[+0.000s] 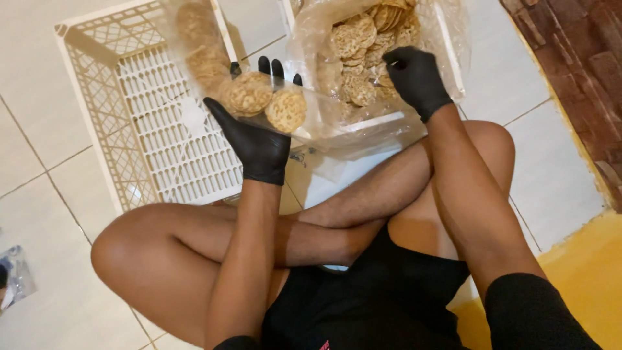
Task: The person sits cross-legged on the floor and packs round, flat crisps from a white crate into a clear plastic bag. They place the crisps one by one into the bag, then fold the bag closed and place it into a second white crate.
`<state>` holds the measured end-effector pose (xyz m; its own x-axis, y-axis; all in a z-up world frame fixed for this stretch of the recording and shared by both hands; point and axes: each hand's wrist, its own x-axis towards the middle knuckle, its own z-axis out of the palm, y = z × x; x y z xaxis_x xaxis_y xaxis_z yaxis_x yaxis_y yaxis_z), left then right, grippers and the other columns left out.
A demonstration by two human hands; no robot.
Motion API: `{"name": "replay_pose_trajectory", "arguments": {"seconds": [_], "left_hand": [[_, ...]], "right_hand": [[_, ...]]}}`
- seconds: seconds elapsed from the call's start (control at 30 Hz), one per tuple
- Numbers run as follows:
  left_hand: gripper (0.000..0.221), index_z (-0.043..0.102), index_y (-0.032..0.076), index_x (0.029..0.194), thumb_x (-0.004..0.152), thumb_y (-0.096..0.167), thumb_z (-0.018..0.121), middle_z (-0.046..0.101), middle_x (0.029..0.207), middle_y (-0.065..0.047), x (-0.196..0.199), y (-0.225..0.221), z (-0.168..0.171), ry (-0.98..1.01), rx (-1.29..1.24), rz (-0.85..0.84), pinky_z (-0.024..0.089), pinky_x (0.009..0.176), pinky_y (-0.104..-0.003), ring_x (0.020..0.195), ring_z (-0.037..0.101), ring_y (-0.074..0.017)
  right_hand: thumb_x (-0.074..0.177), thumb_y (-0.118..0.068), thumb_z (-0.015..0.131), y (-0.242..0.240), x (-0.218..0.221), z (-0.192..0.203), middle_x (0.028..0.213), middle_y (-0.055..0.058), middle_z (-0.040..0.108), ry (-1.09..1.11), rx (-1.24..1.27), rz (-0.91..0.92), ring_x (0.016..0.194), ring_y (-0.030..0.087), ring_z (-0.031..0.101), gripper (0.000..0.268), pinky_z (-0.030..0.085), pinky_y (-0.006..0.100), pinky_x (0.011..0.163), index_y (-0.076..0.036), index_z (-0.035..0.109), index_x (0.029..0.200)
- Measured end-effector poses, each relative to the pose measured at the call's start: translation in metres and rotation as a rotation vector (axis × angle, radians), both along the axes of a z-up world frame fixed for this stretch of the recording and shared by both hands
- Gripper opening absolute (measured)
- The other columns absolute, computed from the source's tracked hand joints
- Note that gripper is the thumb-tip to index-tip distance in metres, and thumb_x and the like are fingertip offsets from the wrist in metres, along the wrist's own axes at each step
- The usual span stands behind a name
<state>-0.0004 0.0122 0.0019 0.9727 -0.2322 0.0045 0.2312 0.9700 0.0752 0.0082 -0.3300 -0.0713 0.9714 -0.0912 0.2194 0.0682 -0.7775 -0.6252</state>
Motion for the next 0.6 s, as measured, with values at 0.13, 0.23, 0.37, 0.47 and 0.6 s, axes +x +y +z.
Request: {"name": "replay_pose_trajectory", "arguments": {"seconds": [0.13, 0.23, 0.37, 0.47, 0.6], "left_hand": [[0.053, 0.064, 0.019, 0.128, 0.094, 0.059, 0.064, 0.062, 0.141, -0.018, 0.0, -0.001, 0.006, 0.05, 0.004, -0.004, 0.04, 0.124, -0.058, 0.135, 0.058, -0.0368], [0.056, 0.061, 0.018, 0.134, 0.095, 0.059, 0.062, 0.062, 0.141, -0.02, -0.002, -0.002, 0.009, 0.068, 0.007, 0.016, 0.042, 0.123, -0.058, 0.135, 0.058, -0.0358], [0.07, 0.061, 0.011, 0.137, 0.088, 0.059, 0.069, 0.06, 0.143, -0.017, -0.003, -0.006, 0.033, 0.267, 0.077, 0.059, 0.038, 0.122, -0.064, 0.137, 0.055, -0.0392], [0.084, 0.061, 0.007, 0.142, 0.082, 0.063, 0.073, 0.06, 0.143, -0.015, -0.002, -0.01, 0.039, 0.392, 0.173, 0.106, 0.038, 0.119, -0.069, 0.138, 0.053, -0.0441], [0.051, 0.066, 0.02, 0.129, 0.092, 0.055, 0.069, 0.065, 0.134, -0.017, -0.001, -0.002, 0.004, 0.028, 0.005, -0.018, 0.036, 0.127, -0.061, 0.132, 0.059, -0.0321]], "right_hand": [[0.073, -0.067, 0.079, 0.036, 0.011, 0.014, 0.144, 0.018, 0.06, 0.722, -0.036, -0.078, 0.129, 0.036, 0.058, 0.104, 0.046, 0.043, 0.105, -0.005, 0.05, 0.152], [0.063, -0.063, 0.088, 0.055, 0.015, 0.012, 0.157, 0.026, 0.038, 0.791, -0.198, -0.044, 0.143, 0.046, 0.035, 0.134, 0.039, 0.056, 0.11, -0.012, 0.019, 0.165], [0.073, -0.039, 0.09, 0.033, 0.017, -0.018, 0.135, 0.026, 0.058, 0.634, -0.198, 0.028, 0.127, 0.047, 0.055, 0.091, 0.047, 0.053, 0.104, -0.002, 0.05, 0.147], [0.083, -0.034, 0.083, 0.019, 0.02, -0.016, 0.117, 0.033, 0.069, 0.586, -0.11, 0.073, 0.115, 0.055, 0.064, 0.065, 0.05, 0.059, 0.099, 0.007, 0.067, 0.131], [0.087, 0.009, 0.044, 0.01, 0.042, -0.006, 0.132, 0.013, 0.07, 0.767, 0.043, -0.003, 0.119, 0.028, 0.065, 0.056, 0.053, 0.042, 0.098, -0.011, 0.071, 0.132]]}}
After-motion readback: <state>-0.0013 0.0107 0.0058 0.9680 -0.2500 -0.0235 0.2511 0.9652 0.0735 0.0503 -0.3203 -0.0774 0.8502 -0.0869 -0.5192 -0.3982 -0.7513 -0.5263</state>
